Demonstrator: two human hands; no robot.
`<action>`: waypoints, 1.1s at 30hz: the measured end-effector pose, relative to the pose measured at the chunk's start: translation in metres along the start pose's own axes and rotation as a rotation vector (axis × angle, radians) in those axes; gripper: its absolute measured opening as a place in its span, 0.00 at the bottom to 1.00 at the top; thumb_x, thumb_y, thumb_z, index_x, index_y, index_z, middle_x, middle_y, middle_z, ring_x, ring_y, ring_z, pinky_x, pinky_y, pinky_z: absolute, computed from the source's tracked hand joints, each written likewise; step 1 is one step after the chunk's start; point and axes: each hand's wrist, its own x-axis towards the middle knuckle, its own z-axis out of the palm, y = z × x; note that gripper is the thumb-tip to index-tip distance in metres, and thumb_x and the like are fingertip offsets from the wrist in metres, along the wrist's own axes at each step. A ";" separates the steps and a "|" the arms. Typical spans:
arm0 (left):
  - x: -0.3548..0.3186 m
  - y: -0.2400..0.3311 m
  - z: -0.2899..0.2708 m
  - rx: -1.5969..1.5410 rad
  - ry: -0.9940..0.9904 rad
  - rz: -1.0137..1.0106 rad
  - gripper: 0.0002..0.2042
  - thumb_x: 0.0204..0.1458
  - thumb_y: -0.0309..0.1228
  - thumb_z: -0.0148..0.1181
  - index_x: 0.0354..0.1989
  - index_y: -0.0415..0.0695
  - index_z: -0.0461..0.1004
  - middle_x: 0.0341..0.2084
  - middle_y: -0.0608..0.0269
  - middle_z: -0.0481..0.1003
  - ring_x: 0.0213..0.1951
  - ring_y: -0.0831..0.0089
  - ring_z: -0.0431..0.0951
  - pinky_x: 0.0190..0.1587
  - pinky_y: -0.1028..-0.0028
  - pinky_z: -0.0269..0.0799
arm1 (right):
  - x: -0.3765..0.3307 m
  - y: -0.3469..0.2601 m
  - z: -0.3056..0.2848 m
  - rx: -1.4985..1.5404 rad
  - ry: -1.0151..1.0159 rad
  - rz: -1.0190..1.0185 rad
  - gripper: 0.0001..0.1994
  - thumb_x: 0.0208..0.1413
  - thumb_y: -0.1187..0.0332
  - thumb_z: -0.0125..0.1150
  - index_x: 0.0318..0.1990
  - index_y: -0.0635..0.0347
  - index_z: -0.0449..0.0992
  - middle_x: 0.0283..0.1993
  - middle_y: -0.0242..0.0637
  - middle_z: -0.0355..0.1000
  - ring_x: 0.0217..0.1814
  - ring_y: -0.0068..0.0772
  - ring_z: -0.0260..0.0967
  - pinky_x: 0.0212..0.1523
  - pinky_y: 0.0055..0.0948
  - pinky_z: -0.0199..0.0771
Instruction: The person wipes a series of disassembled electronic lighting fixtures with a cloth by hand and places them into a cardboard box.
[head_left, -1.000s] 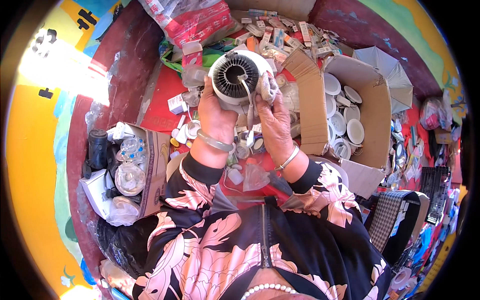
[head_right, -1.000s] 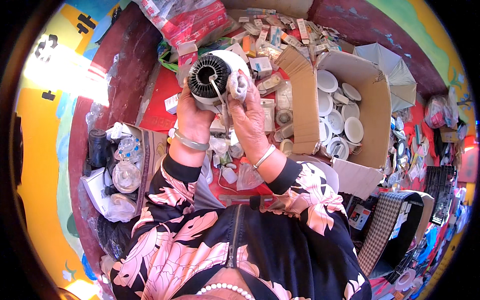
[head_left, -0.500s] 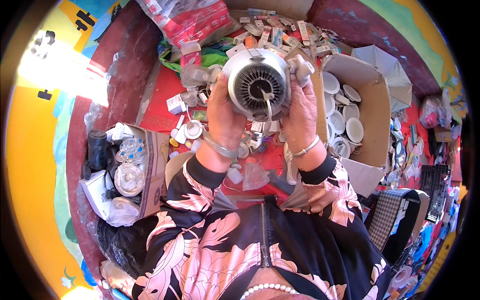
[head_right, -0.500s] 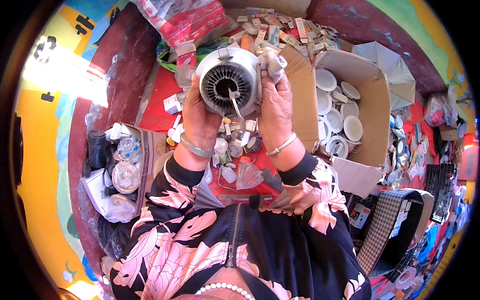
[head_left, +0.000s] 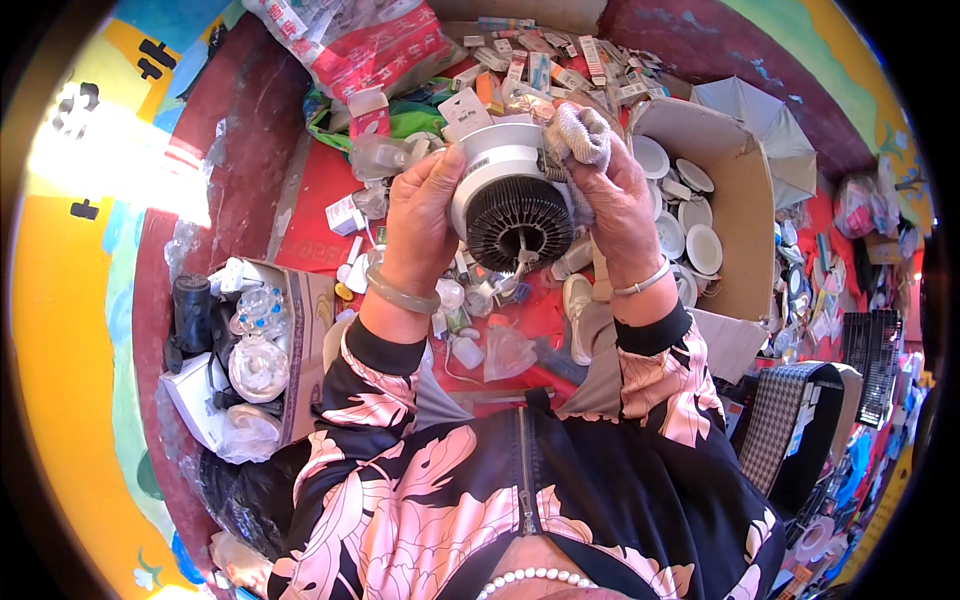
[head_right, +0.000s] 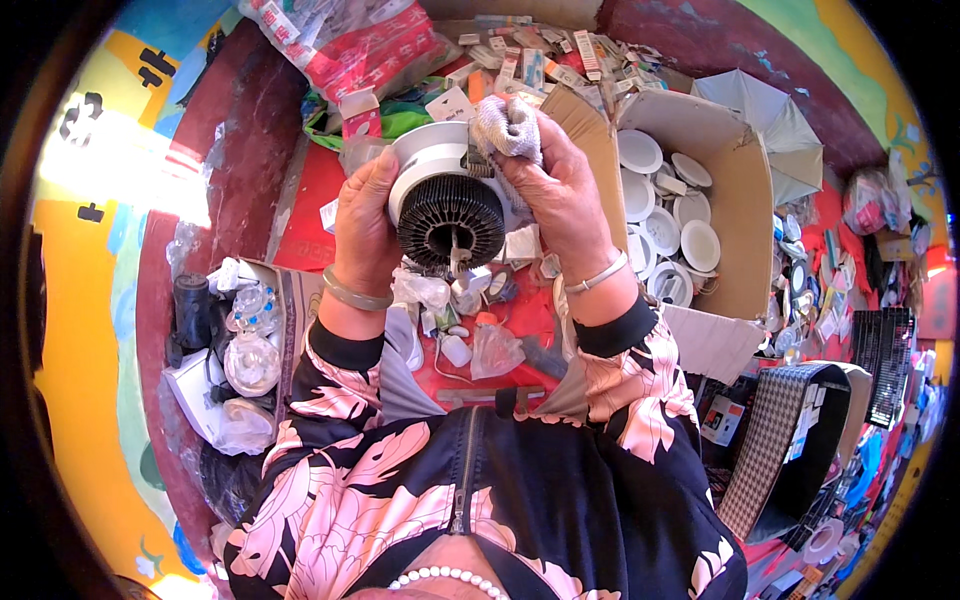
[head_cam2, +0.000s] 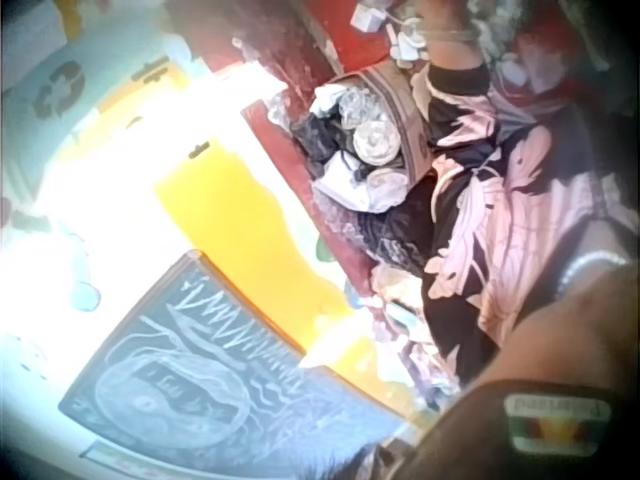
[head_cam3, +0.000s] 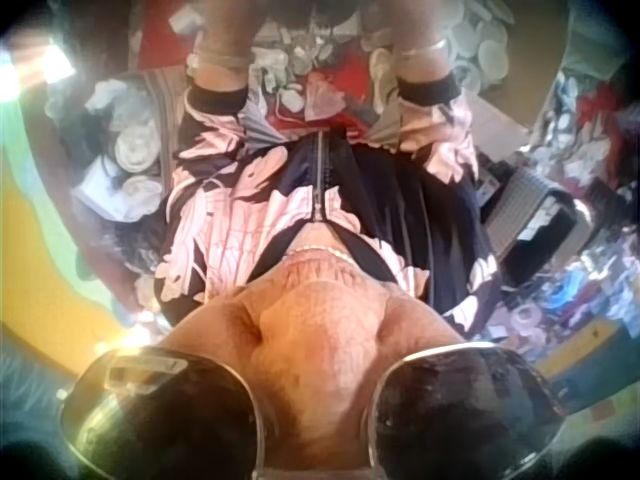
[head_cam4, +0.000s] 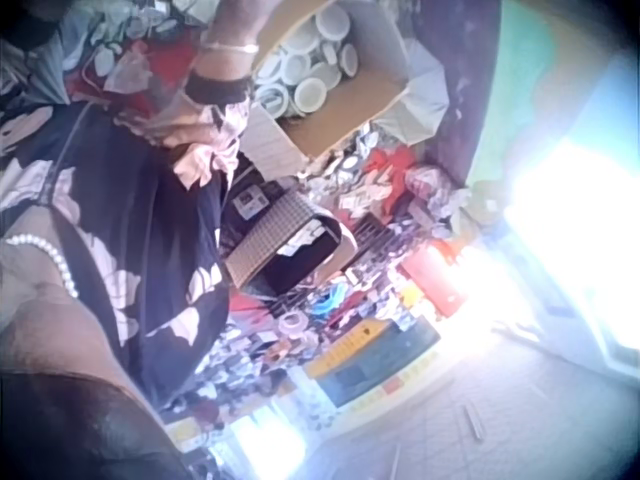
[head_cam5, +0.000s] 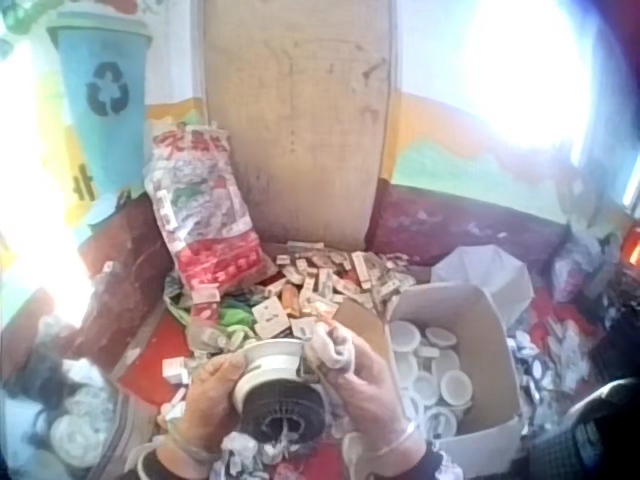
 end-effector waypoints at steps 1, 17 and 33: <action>-0.001 0.000 0.000 0.012 0.013 0.008 0.12 0.57 0.33 0.51 0.38 0.34 0.74 0.32 0.58 0.77 0.32 0.75 0.77 0.35 0.77 0.74 | 0.001 0.000 0.000 0.018 -0.012 0.010 0.24 0.54 0.78 0.55 0.60 0.62 0.61 0.54 0.33 0.65 0.56 0.24 0.61 0.58 0.24 0.60; 0.009 0.001 -0.022 -0.491 0.039 0.184 0.19 0.60 0.41 0.42 0.45 0.37 0.70 0.39 0.54 0.75 0.39 0.63 0.76 0.44 0.63 0.74 | -0.040 0.066 0.066 0.584 0.130 0.235 0.15 0.57 0.74 0.53 0.52 0.55 0.65 0.49 0.27 0.66 0.52 0.24 0.62 0.54 0.28 0.62; 0.004 -0.006 0.014 -0.074 -0.194 -0.025 0.37 0.52 0.59 0.45 0.60 0.39 0.54 0.55 0.54 0.64 0.56 0.62 0.64 0.59 0.63 0.58 | -0.004 0.010 0.018 -1.329 -0.076 -0.851 0.21 0.36 0.74 0.55 0.44 0.64 0.69 0.39 0.40 0.67 0.43 0.45 0.65 0.49 0.43 0.63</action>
